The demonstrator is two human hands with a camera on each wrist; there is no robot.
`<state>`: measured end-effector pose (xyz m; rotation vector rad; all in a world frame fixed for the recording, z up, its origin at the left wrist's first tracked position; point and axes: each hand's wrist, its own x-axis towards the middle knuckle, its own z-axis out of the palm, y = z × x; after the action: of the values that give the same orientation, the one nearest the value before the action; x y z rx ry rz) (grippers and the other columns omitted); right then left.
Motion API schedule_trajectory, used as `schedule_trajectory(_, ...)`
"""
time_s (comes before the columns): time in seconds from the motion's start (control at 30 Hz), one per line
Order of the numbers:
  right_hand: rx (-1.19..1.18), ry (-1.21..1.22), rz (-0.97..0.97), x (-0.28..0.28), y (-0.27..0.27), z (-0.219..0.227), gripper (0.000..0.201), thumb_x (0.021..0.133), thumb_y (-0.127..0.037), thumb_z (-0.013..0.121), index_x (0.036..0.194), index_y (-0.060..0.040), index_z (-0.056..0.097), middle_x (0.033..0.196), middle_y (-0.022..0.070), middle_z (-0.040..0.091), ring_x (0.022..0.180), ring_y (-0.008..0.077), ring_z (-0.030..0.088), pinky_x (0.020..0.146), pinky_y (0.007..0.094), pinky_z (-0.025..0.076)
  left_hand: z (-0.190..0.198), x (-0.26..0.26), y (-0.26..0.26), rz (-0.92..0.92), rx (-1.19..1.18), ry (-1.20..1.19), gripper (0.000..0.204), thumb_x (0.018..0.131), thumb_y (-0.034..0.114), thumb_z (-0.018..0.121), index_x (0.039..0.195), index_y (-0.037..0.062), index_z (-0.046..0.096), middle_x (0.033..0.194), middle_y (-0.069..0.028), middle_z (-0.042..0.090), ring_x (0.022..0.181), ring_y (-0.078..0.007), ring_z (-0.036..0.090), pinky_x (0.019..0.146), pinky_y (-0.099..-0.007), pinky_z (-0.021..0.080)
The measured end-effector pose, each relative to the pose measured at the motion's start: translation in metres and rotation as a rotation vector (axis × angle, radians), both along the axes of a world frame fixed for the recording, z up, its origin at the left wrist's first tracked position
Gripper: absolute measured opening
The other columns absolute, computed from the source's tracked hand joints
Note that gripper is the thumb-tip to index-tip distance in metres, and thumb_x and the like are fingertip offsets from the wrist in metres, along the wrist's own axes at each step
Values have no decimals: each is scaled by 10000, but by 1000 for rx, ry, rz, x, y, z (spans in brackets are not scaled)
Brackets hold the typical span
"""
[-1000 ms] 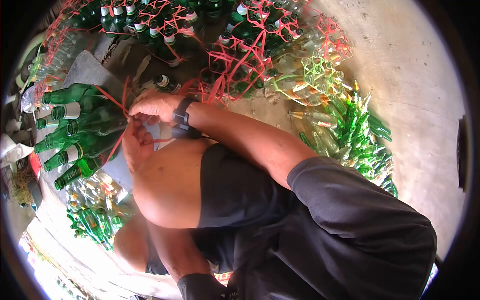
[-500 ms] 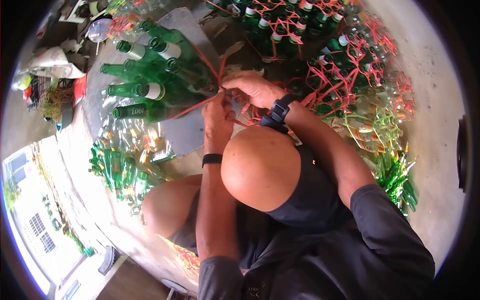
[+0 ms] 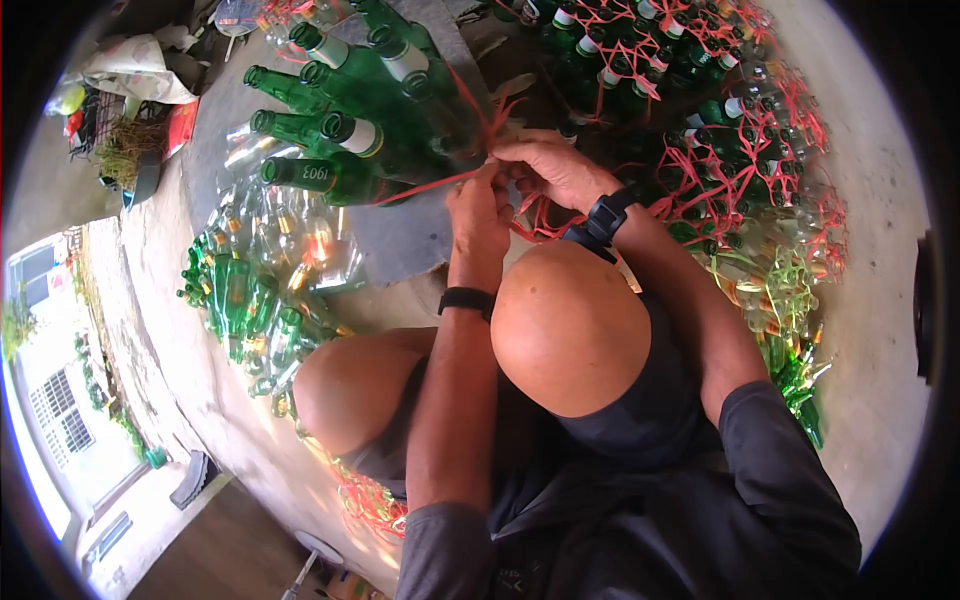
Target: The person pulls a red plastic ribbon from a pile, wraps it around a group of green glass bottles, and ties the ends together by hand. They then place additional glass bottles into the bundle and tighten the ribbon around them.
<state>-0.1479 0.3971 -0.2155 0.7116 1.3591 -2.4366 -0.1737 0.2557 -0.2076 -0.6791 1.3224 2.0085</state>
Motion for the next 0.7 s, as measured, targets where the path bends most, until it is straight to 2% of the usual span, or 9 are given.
schedule_trajectory(0.03,-1,1,6,0,2,-5,145,924,-220,718,989,-90,706,871,-24,642,727,83,583,586,246,473,2,0,1,0,-14,17,186,920,163,666,781,66,592,680,12,536,487,-57,394,416,-243,261)
schedule_trajectory(0.1,53,42,61,0,7,-15,300,898,-344,705,1085,-110,703,959,53,681,873,212,654,618,466,535,5,0,4,15,-41,18,188,911,159,666,769,64,588,668,13,525,486,-57,392,416,-244,258)
schedule_trajectory(0.33,23,69,76,3,9,-2,339,908,-348,699,1146,-107,686,997,64,683,896,198,666,635,425,570,7,-6,10,33,-141,2,175,849,156,697,749,64,586,659,9,516,484,-65,388,418,-260,255)
schedule_trajectory(0.4,-12,62,29,4,5,11,178,970,-180,626,1104,-75,678,876,-23,629,739,62,571,635,245,504,5,-6,10,57,-139,-10,178,840,160,705,750,64,587,657,8,517,482,-67,389,418,-260,256)
schedule_trajectory(0.43,-13,63,33,4,5,10,178,970,-180,626,1104,-75,678,876,-23,629,739,62,571,635,245,504,4,-7,11,76,-136,-22,182,832,165,714,750,64,587,656,8,519,480,-69,389,417,-259,257)
schedule_trajectory(0.53,133,111,75,6,11,5,187,964,-159,609,1113,-68,679,874,-30,625,756,52,570,637,246,498,-2,-6,11,91,-55,2,187,826,169,722,752,60,589,650,8,518,470,-69,385,413,-256,251)
schedule_trajectory(0.6,373,231,222,6,18,2,292,945,-188,545,1166,-53,681,983,39,698,839,152,666,713,331,590,-2,-5,7,78,-57,-6,177,825,166,722,760,55,601,651,7,523,462,-68,380,410,-255,249)
schedule_trajectory(0.63,374,232,224,5,16,-2,292,945,-188,545,1166,-53,681,983,39,698,839,152,666,713,331,590,0,-6,7,61,-57,-13,168,824,163,723,767,50,613,651,6,528,454,-68,376,407,-254,246)
schedule_trajectory(0.7,558,283,296,4,8,-10,216,967,-102,554,1146,-42,660,842,-8,621,703,83,565,650,270,501,5,-7,5,27,-58,-34,159,848,164,713,772,67,613,669,21,527,474,-63,390,415,-246,263)
